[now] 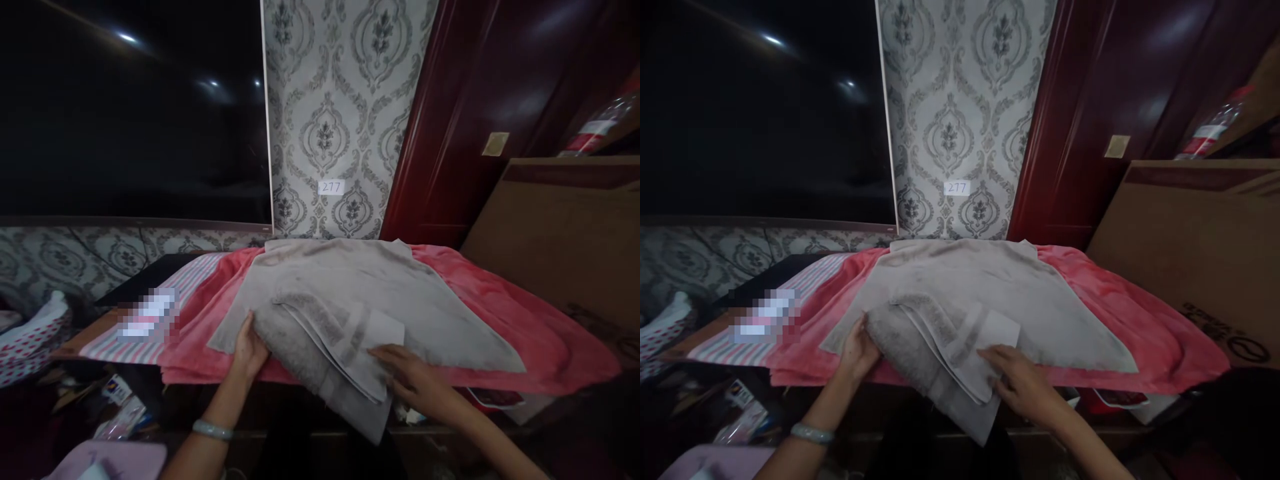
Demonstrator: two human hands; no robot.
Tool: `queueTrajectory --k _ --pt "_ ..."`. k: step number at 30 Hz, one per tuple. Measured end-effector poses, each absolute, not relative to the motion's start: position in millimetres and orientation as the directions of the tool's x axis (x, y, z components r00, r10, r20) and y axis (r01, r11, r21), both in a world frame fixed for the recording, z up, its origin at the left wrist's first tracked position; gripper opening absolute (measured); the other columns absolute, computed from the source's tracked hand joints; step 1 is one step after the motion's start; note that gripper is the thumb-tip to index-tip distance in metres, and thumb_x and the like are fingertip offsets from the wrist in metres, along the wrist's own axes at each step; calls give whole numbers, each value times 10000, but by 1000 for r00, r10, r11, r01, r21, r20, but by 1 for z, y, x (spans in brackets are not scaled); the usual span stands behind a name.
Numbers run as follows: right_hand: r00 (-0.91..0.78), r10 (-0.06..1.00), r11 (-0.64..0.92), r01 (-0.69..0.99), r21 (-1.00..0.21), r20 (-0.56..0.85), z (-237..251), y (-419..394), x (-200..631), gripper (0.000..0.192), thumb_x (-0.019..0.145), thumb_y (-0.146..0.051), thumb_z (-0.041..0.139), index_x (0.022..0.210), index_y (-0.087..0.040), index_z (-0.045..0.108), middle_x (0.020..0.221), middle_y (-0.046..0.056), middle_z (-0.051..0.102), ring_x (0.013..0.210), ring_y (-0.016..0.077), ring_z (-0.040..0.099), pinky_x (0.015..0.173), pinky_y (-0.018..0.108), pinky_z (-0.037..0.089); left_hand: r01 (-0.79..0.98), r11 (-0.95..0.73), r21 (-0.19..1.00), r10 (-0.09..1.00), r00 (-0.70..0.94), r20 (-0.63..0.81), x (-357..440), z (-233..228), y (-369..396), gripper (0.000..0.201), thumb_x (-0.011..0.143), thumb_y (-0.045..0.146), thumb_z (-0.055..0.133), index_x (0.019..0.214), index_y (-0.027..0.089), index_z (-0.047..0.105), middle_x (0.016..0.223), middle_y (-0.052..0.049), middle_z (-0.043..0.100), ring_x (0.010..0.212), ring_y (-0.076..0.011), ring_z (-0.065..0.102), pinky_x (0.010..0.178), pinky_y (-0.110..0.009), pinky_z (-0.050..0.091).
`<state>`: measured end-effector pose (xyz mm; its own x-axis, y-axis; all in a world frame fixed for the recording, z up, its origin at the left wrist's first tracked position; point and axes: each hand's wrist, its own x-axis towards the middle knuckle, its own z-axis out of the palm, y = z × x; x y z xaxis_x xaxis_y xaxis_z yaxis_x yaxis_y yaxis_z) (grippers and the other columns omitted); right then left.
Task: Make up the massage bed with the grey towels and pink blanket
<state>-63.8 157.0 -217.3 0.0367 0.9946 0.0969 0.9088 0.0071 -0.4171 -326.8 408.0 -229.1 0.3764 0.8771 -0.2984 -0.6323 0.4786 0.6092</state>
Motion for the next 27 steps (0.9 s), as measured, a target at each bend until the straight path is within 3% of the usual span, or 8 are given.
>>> queueTrajectory --k 4,6,9,13,18,22,25,27 --pt "160 980 -135 971 -198 115 -211 185 -118 668 869 -368 647 1493 -193 482 1403 180 566 1226 373 527 1021 546 415 -554 445 704 893 329 -306 -324 -227 387 323 792 75 644 1108 134 684 929 -70 765 910 -220 731 889 -335 593" --pt "193 977 -185 979 -89 88 -214 202 -141 721 828 -323 700 1490 -144 475 1382 220 576 1199 402 543 989 558 429 -505 441 742 891 345 -295 -323 -232 374 313 780 59 664 1083 136 684 965 -85 764 936 -226 732 864 -326 596" --pt "217 974 -215 976 -43 63 -219 222 -147 545 862 -113 554 1405 -151 565 1248 202 662 1120 339 614 921 444 478 -423 468 776 870 376 -320 -324 -246 357 337 753 95 735 1069 184 660 1044 -86 755 960 -233 729 828 -345 597" --pt "275 947 -198 904 -378 163 -200 242 -95 499 792 -21 423 1167 -186 707 1106 111 737 1067 245 664 921 334 483 -419 382 824 912 317 -262 -317 -253 354 407 663 105 766 1035 212 639 1022 -66 744 964 -220 711 853 -328 561" --pt "603 723 7 479 -878 336 -129 239 1 377 720 -296 556 1036 -179 726 1015 47 753 992 241 671 864 323 517 -466 128 876 962 273 5 -302 -198 392 423 540 195 748 945 199 626 905 -35 726 890 -229 691 827 -319 553" --pt "748 624 161 160 -974 226 -110 211 36 418 562 -364 693 947 -200 708 852 33 737 802 214 670 721 283 514 -226 -92 970 982 140 126 -314 -150 440 428 620 276 656 1037 187 616 933 -64 704 872 -265 692 829 -415 569" --pt "750 654 45 90 -995 98 -143 193 37 306 522 -349 666 791 -203 682 715 25 701 695 209 642 660 291 500 160 -267 950 961 -27 274 -328 -153 457 457 650 199 614 1106 164 614 1204 -148 660 1216 -363 587 1069 -561 438" --pt "742 671 -65 63 -996 3 -173 185 32 217 527 -359 624 683 -211 651 615 22 663 632 215 615 607 298 481 317 -413 854 905 33 425 -327 -173 446 435 659 166 604 1092 167 639 1323 -158 612 1362 -384 464 1173 -584 313"
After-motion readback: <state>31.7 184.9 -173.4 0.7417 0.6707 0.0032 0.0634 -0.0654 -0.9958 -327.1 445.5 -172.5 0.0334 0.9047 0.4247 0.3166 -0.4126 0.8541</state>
